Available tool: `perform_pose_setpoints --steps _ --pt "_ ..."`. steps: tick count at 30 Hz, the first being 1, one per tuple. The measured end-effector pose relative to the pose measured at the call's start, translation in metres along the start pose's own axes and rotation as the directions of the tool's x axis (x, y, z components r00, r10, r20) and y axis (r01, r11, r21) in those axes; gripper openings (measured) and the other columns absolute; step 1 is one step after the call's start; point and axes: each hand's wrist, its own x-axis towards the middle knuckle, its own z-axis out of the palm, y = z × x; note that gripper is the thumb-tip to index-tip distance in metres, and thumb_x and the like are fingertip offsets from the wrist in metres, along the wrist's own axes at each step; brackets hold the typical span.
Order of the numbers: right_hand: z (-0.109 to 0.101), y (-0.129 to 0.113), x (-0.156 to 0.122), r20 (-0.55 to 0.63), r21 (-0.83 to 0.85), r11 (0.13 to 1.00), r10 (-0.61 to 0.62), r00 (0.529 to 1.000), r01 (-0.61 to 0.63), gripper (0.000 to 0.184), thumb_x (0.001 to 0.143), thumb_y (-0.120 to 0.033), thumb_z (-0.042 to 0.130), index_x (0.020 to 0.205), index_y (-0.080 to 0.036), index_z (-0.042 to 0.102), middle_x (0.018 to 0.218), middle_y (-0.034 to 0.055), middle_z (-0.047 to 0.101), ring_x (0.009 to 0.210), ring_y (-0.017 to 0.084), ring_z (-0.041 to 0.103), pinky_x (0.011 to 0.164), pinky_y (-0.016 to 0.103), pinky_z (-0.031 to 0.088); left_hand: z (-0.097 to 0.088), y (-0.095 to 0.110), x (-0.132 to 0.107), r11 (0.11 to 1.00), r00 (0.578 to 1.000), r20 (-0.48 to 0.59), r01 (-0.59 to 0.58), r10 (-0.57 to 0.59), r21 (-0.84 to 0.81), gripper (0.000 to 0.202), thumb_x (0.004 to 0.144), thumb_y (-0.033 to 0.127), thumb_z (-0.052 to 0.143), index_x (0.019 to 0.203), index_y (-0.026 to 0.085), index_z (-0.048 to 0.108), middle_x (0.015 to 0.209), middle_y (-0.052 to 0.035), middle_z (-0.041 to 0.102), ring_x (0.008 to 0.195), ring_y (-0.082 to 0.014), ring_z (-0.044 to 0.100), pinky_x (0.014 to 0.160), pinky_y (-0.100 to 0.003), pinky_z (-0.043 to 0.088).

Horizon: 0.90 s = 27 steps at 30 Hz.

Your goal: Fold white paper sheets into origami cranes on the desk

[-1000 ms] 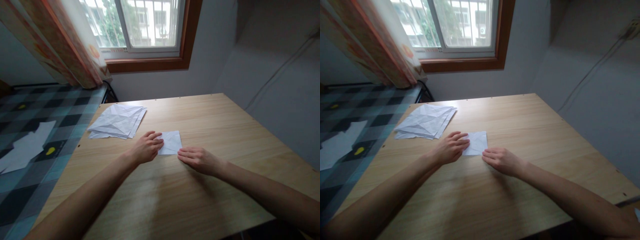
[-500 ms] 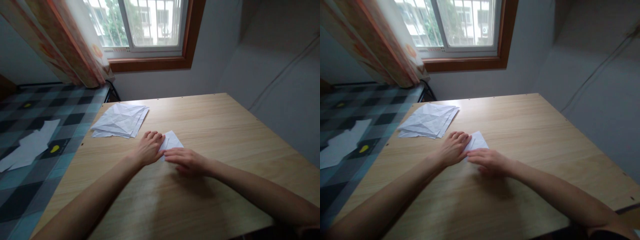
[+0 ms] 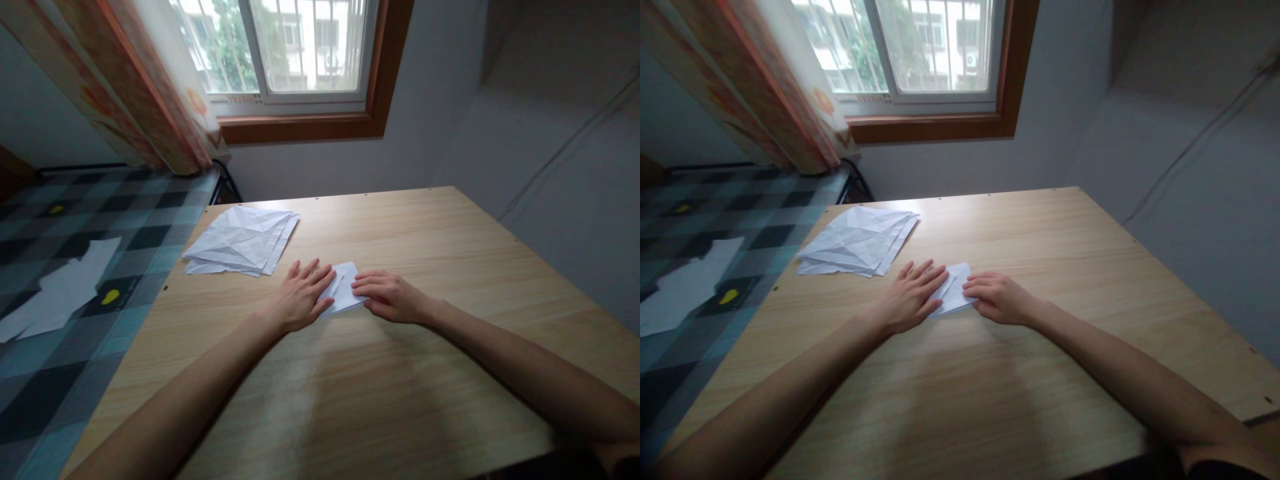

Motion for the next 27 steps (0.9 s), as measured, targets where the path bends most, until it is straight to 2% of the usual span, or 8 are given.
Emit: perform_pose_setpoints --steps 6,12,15,17,19,22,25,27 --pt "0.0 0.006 0.01 -0.037 0.046 0.995 0.086 0.996 -0.084 0.014 0.09 -0.016 0.057 0.096 -0.02 0.069 0.103 0.0085 0.075 0.102 0.022 0.068 0.094 0.042 0.053 0.003 -0.008 0.001 0.999 0.998 0.047 -0.035 0.037 -0.038 0.068 0.097 0.059 0.035 0.154 0.024 0.03 0.161 -0.0073 0.03 0.15 -0.0349 0.021 0.118 -0.059 0.017" --pt "0.01 0.009 0.022 -0.1 -0.077 0.959 0.266 0.959 -0.274 0.012 0.091 -0.023 0.06 0.08 -0.019 0.064 0.103 0.0101 0.072 0.1 0.025 0.064 0.09 0.045 0.051 0.001 -0.007 0.0 0.998 0.996 0.083 -0.027 0.032 -0.053 0.064 0.099 0.058 0.025 0.155 0.025 0.028 0.162 -0.0053 0.028 0.151 -0.0333 0.018 0.119 -0.057 0.015" --pt "0.013 0.009 0.023 -0.137 -0.162 0.929 0.313 0.94 -0.333 0.008 0.088 -0.025 0.065 0.083 -0.018 0.064 0.106 0.0121 0.07 0.101 0.027 0.063 0.09 0.046 0.051 0.0 -0.005 0.0 0.999 0.996 0.084 -0.019 0.023 -0.047 0.067 0.098 0.06 0.03 0.155 0.024 0.029 0.162 -0.0055 0.027 0.151 -0.0348 0.017 0.119 -0.059 0.013" --pt "0.013 0.007 0.022 -0.165 -0.228 0.924 0.274 0.947 -0.307 0.011 0.089 -0.024 0.063 0.096 -0.016 0.066 0.113 0.0144 0.069 0.11 0.028 0.061 0.095 0.047 0.05 0.0 -0.004 -0.001 0.999 0.997 0.079 -0.014 0.017 -0.043 0.068 0.097 0.059 0.032 0.155 0.023 0.029 0.162 -0.0068 0.028 0.151 -0.0355 0.018 0.119 -0.059 0.013" --pt "0.014 0.002 0.021 -0.1 -0.275 0.945 0.155 0.983 -0.177 0.024 0.094 -0.025 0.056 0.114 -0.015 0.065 0.126 0.0155 0.065 0.124 0.028 0.055 0.105 0.047 0.044 0.002 -0.004 -0.001 0.999 0.998 0.067 -0.017 0.02 -0.04 0.068 0.097 0.059 0.034 0.154 0.022 0.029 0.161 -0.0081 0.03 0.15 -0.0356 0.019 0.119 -0.06 0.014" --pt "0.015 -0.01 0.019 0.186 -0.216 0.972 -0.048 0.981 0.089 0.049 0.096 -0.038 0.055 0.138 -0.013 0.052 0.145 0.0164 0.054 0.142 0.028 0.04 0.117 0.049 0.031 0.003 -0.003 -0.002 0.999 0.999 0.037 -0.02 0.021 -0.04 0.067 0.097 0.059 0.035 0.153 0.022 0.032 0.16 -0.0091 0.032 0.15 -0.0345 0.02 0.119 -0.06 0.014" --pt "0.017 -0.019 0.016 0.349 -0.137 0.984 -0.057 0.936 0.111 0.085 0.088 -0.06 0.058 0.15 -0.006 0.035 0.156 0.0225 0.035 0.149 0.033 0.027 0.121 0.053 0.02 0.004 -0.004 -0.003 0.999 0.999 0.031 -0.018 0.019 -0.039 0.068 0.097 0.059 0.033 0.153 0.02 0.032 0.16 -0.0097 0.031 0.15 -0.034 0.02 0.119 -0.06 0.014" --pt "0.016 -0.02 0.014 0.378 -0.117 0.991 -0.018 0.926 0.067 0.095 0.085 -0.067 0.057 0.153 -0.005 0.028 0.159 0.0231 0.027 0.15 0.034 0.021 0.122 0.055 0.014 0.003 -0.004 -0.003 0.999 0.999 0.04 -0.029 0.03 -0.036 0.07 0.097 0.06 0.033 0.154 0.019 0.031 0.161 -0.0098 0.03 0.15 -0.0344 0.019 0.119 -0.06 0.013"
